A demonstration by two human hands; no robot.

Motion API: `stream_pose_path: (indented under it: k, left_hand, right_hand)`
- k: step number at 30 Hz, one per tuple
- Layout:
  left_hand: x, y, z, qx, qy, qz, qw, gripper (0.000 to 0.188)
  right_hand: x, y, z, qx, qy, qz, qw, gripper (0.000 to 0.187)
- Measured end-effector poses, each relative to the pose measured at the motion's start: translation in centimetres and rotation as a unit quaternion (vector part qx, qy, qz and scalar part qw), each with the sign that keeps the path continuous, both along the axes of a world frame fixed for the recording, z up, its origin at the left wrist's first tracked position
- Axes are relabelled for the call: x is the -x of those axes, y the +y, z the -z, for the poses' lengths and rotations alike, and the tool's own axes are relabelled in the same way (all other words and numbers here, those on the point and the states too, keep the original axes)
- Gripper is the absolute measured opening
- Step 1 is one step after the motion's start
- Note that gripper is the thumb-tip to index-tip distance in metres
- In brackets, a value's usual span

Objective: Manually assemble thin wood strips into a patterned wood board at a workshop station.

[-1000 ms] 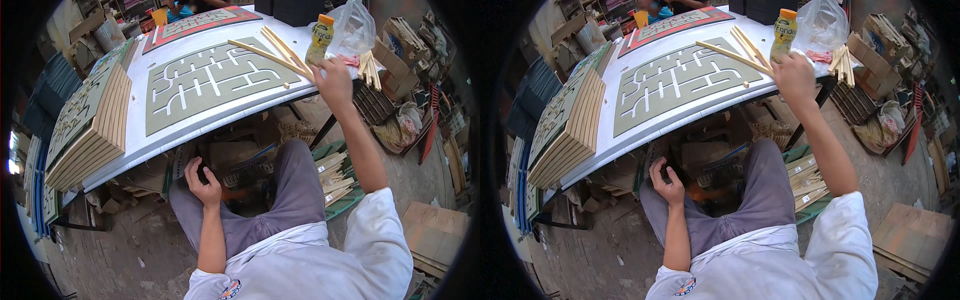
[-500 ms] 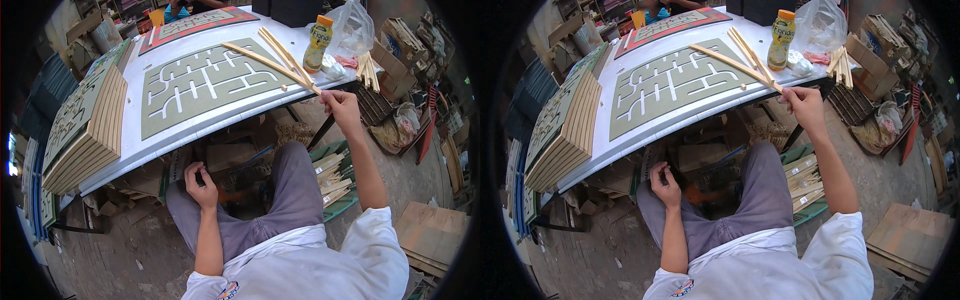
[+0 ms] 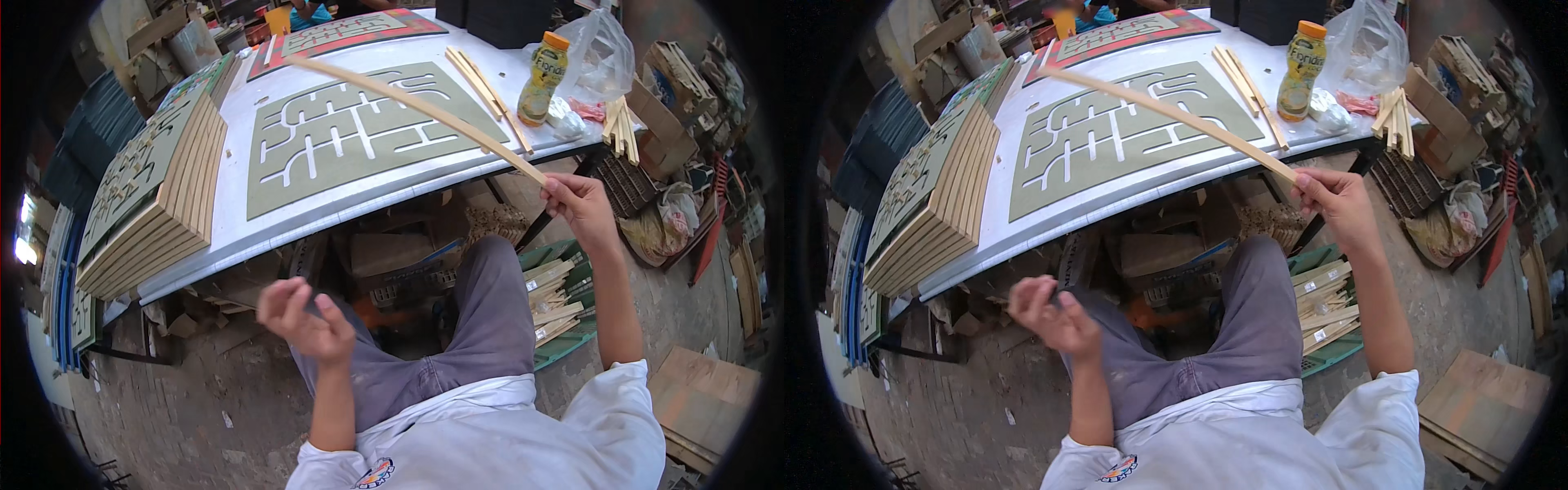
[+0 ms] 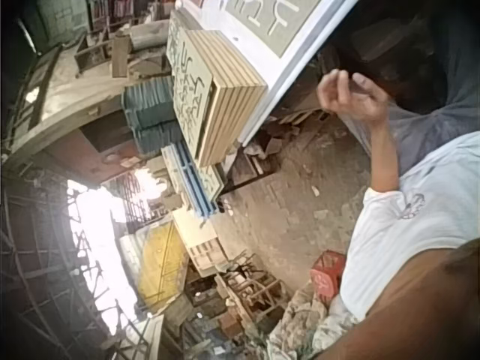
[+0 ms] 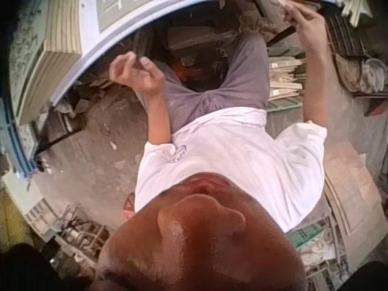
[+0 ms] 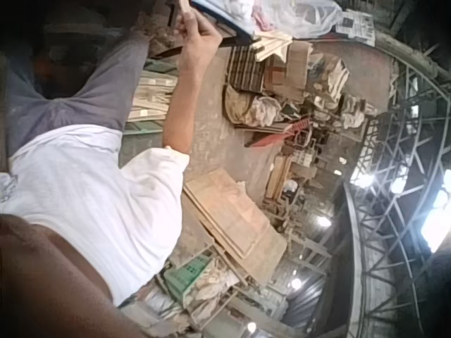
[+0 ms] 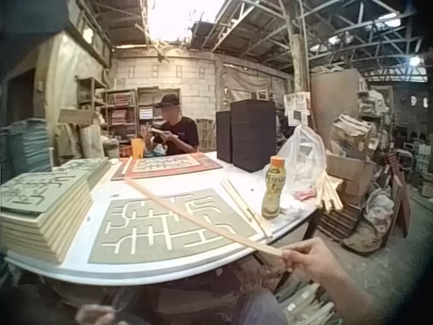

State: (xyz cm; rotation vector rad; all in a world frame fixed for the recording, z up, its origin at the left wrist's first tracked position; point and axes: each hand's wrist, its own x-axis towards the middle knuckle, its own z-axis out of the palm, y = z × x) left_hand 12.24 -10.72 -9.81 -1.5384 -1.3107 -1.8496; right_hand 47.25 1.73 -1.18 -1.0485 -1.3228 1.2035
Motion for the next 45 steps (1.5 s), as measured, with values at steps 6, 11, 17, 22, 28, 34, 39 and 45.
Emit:
stream_pose_path:
  k: [6,11,17,22,28,34,39,45]
  left_hand:
    - [6.0,2.3,-10.8,0.093,0.142,-0.129,0.977,0.038]
    - [10.8,5.9,-10.9,0.297,0.211,-0.086,0.927,0.028]
    - [13.2,6.7,-9.0,0.309,0.163,-0.016,0.937,0.021]
    - [13.2,6.6,-9.4,0.322,0.065,0.047,0.943,0.017]
    - [13.7,5.3,-8.8,0.313,0.018,0.103,0.944,0.015]
    - [13.8,5.1,-8.5,0.293,0.060,0.096,0.950,0.019]
    - [14.1,5.3,-8.4,0.281,0.097,0.081,0.951,0.022]
    - [14.0,5.3,-8.3,0.285,0.095,0.069,0.951,0.023]
  right_hand:
    - [2.4,4.5,-2.9,-0.207,-0.199,0.011,0.958,0.018]
    - [4.4,9.2,-3.4,-0.255,-0.317,-0.045,0.912,0.017]
    - [4.7,9.9,-3.1,-0.318,-0.385,-0.076,0.863,0.017]
    - [4.5,10.5,-3.6,-0.282,-0.398,-0.106,0.866,0.017]
    - [4.2,11.5,-3.8,-0.267,-0.397,-0.147,0.866,0.018]
    - [4.4,11.5,-4.3,-0.284,-0.408,-0.172,0.850,0.020]
    - [4.4,11.8,-4.3,-0.313,-0.427,-0.165,0.832,0.020]
    - [4.5,12.1,-4.3,-0.271,-0.420,-0.157,0.852,0.015]
